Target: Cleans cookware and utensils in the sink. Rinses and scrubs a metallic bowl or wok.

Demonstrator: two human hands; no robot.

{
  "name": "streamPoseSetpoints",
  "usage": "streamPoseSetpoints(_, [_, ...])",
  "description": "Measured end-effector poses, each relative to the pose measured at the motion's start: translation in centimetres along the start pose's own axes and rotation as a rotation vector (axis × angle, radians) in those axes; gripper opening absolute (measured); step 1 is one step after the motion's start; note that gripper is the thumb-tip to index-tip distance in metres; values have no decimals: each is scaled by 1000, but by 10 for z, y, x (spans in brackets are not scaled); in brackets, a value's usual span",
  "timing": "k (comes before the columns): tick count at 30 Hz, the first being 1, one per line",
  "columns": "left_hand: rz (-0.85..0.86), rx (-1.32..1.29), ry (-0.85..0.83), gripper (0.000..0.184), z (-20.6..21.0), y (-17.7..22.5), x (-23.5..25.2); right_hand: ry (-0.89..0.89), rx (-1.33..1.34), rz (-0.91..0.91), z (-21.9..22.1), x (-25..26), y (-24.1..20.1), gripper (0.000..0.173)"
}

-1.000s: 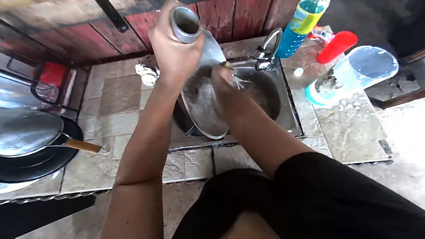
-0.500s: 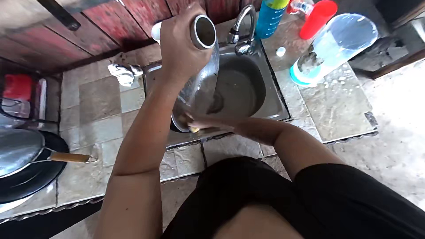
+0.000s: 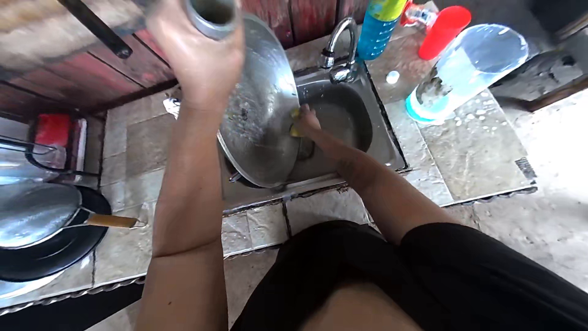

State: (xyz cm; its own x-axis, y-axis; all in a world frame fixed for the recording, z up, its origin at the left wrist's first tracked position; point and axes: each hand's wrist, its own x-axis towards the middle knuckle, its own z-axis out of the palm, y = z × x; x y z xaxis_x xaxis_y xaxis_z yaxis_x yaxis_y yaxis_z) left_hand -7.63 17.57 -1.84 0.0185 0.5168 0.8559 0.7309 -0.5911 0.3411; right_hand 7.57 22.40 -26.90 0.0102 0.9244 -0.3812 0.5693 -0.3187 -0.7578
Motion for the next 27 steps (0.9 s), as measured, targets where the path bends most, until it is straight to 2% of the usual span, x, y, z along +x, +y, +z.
streamPoseSetpoints(2, [-154,103,-38,16,-15,11,16,79,150,-39,-13,-5,-24,52])
streamPoseSetpoints(4, [-175,156,20,20,-18,9,18,66,319,-193,-17,-28,-59,43])
streamPoseSetpoints(5, [-195,154,61,26,-16,6,12,8,385,-313,-15,-47,-76,40])
streamPoseSetpoints(7, [-242,89,124,53,-13,3,-5,-128,481,-608,2,-86,-105,39])
streamPoseSetpoints(9, [-226,-7,169,55,-10,2,-25,-134,509,-775,23,-108,-131,43])
streamPoseSetpoints(10, [-201,-46,189,51,-8,1,-34,-59,512,-788,31,-104,-144,42])
streamPoseSetpoints(11, [-180,-71,200,46,-8,1,-42,34,515,-755,35,-88,-155,42])
streamPoseSetpoints(13, [-154,-93,203,41,-11,6,-53,166,471,-543,28,-34,-163,44])
streamPoseSetpoints(15, [-138,-115,210,39,-14,11,-61,280,424,-186,18,19,-136,65])
streamPoseSetpoints(16, [-133,-123,220,38,-15,10,-64,359,434,19,13,31,-114,75])
streamPoseSetpoints(18, [-126,-129,237,35,-15,7,-69,490,502,381,6,32,-81,76])
streamPoseSetpoints(19, [-127,-127,240,34,-14,6,-70,518,540,457,6,31,-78,74])
streamPoseSetpoints(20, [-128,-135,234,33,-13,6,-71,512,559,442,10,31,-84,73])
streamPoseSetpoints(22, [-132,-149,208,33,-12,10,-70,383,584,185,21,25,-116,74])
streamPoseSetpoints(25, [-141,-142,172,33,-11,18,-62,145,630,-271,36,-41,-168,51])
streamPoseSetpoints(27, [-144,-134,164,32,-10,16,-58,-96,662,-464,44,-103,-149,36])
